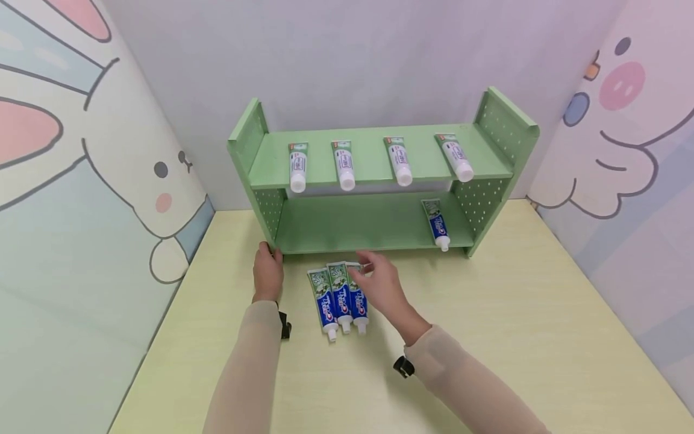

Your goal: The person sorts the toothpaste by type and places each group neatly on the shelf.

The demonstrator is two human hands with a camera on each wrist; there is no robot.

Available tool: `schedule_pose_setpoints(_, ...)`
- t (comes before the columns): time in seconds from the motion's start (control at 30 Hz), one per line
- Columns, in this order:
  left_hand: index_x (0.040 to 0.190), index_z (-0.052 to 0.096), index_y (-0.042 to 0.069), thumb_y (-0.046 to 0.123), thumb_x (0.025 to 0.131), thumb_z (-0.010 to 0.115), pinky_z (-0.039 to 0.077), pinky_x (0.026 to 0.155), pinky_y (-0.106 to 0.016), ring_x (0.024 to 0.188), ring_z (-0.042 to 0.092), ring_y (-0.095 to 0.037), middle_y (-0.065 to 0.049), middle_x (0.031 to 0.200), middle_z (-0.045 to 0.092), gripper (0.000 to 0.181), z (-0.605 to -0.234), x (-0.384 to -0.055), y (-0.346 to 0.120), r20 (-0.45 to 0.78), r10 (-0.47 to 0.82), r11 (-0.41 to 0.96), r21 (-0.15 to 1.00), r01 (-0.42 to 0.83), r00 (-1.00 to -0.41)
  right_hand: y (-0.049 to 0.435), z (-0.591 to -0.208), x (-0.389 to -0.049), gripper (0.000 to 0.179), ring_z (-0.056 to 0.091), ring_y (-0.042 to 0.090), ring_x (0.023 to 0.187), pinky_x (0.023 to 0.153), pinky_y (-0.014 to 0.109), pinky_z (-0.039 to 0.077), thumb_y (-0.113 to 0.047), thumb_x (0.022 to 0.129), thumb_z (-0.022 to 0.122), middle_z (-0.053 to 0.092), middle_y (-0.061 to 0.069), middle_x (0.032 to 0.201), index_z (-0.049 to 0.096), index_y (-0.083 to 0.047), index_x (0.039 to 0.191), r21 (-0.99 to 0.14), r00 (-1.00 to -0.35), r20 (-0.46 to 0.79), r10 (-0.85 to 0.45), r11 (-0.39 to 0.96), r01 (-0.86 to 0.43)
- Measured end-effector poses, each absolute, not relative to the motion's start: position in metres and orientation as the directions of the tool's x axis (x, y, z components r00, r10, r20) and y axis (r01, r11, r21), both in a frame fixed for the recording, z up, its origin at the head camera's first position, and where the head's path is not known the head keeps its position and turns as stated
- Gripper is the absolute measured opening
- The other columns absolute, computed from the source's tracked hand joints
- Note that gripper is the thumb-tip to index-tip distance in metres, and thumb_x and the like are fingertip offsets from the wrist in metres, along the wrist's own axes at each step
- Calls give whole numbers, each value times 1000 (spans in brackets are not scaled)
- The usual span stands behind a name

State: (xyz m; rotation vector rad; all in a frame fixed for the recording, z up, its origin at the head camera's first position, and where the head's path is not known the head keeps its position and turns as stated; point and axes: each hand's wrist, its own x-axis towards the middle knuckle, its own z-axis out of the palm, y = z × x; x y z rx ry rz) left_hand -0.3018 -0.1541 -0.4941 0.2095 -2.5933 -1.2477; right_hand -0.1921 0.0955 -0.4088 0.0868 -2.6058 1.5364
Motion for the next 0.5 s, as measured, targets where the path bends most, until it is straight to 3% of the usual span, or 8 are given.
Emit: schedule_pose_setpoints(0.5,126,41,-4,18,105,42,45,82,-48,96,54,-36,-22,110,52,30,-493,-301,-154,168,-233,623,782,-14,-958,102,-438,-194,44,59,28,95,68,36,53,-13,90,71,61,20,111,58,0,130,-860,-996,91,24,507,-66)
